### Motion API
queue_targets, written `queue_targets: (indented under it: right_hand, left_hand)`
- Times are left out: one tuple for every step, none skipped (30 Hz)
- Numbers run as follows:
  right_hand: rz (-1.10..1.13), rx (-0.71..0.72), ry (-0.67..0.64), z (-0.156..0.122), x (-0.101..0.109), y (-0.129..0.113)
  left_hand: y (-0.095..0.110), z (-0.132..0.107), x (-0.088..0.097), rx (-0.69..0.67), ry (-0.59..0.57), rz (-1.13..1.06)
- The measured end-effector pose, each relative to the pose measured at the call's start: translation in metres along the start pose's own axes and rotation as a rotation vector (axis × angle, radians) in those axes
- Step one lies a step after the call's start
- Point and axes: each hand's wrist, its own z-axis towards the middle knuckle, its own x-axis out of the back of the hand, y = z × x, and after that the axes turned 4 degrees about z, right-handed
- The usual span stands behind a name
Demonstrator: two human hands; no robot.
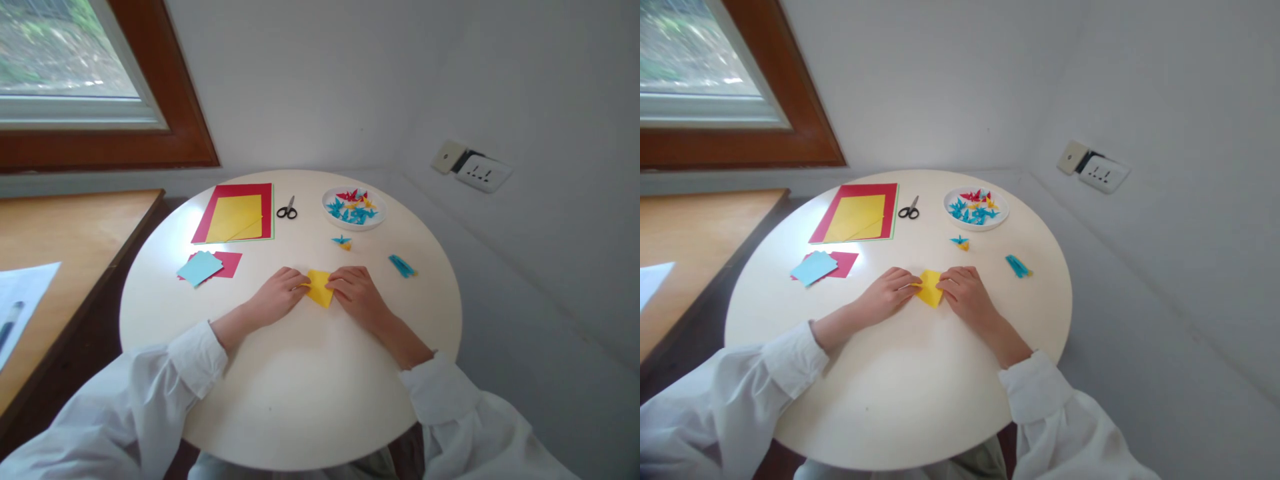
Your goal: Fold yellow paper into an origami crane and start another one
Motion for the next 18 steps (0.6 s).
queue_targets:
  right_hand:
    - [0.005,0.0,-0.022,-0.001,-0.001,0.0]
    - [0.013,-0.007,-0.039,-0.002,-0.002,0.0]
    - [0.024,-0.015,-0.051,-0.003,-0.003,0.001]
    - [0.035,-0.025,-0.06,-0.004,-0.003,0.001]
    - [0.048,-0.035,-0.069,-0.005,-0.004,0.002]
    - [0.059,-0.045,-0.077,-0.005,-0.004,0.003]
    - [0.07,-0.054,-0.085,-0.006,-0.004,0.003]
    - [0.079,-0.061,-0.093,-0.006,-0.004,0.004]
    - [0.089,-0.068,-0.1,-0.006,-0.003,0.004]
    - [0.1,-0.077,-0.105,-0.006,-0.002,0.004]
    - [0.114,-0.087,-0.11,-0.005,-0.001,0.004]
    - [0.129,-0.102,-0.113,-0.004,0.001,0.004]
    - [0.146,-0.124,-0.117,-0.004,0.002,0.003]
    - [0.159,-0.149,-0.117,-0.003,0.004,0.003]
    - [0.172,-0.181,-0.122,-0.002,0.005,0.002]
    - [0.182,-0.22,-0.127,-0.001,0.006,0.001]
    - [0.19,-0.261,-0.132,0.0,0.007,0.0]
    - [0.195,-0.308,-0.143,0.001,0.008,-0.001]
  left_hand:
    - [0.001,-0.002,0.0,-0.016,-0.019,0.016]
    - [0.003,-0.004,0.0,-0.026,-0.033,0.024]
    - [0.004,-0.006,-0.001,-0.03,-0.041,0.024]
    - [0.006,-0.008,-0.001,-0.03,-0.045,0.018]
    - [0.007,-0.01,-0.001,-0.024,-0.042,0.007]
    - [0.008,-0.012,0.0,-0.016,-0.038,-0.007]
    - [0.01,-0.014,0.0,-0.007,-0.037,-0.023]
    - [0.011,-0.016,0.001,0.008,-0.027,-0.041]
    - [0.012,-0.017,0.002,0.021,-0.029,-0.058]
    - [0.013,-0.018,0.003,0.023,-0.035,-0.079]
    - [0.014,-0.019,0.004,0.019,-0.047,-0.104]
    - [0.015,-0.019,0.006,0.016,-0.065,-0.13]
    - [0.015,-0.02,0.007,0.009,-0.085,-0.158]
    - [0.016,-0.02,0.008,0.003,-0.107,-0.184]
    - [0.016,-0.02,0.01,-0.005,-0.126,-0.208]
    - [0.016,-0.02,0.011,-0.014,-0.145,-0.23]
    - [0.016,-0.02,0.012,-0.021,-0.162,-0.249]
    - [0.016,-0.02,0.013,-0.026,-0.175,-0.264]
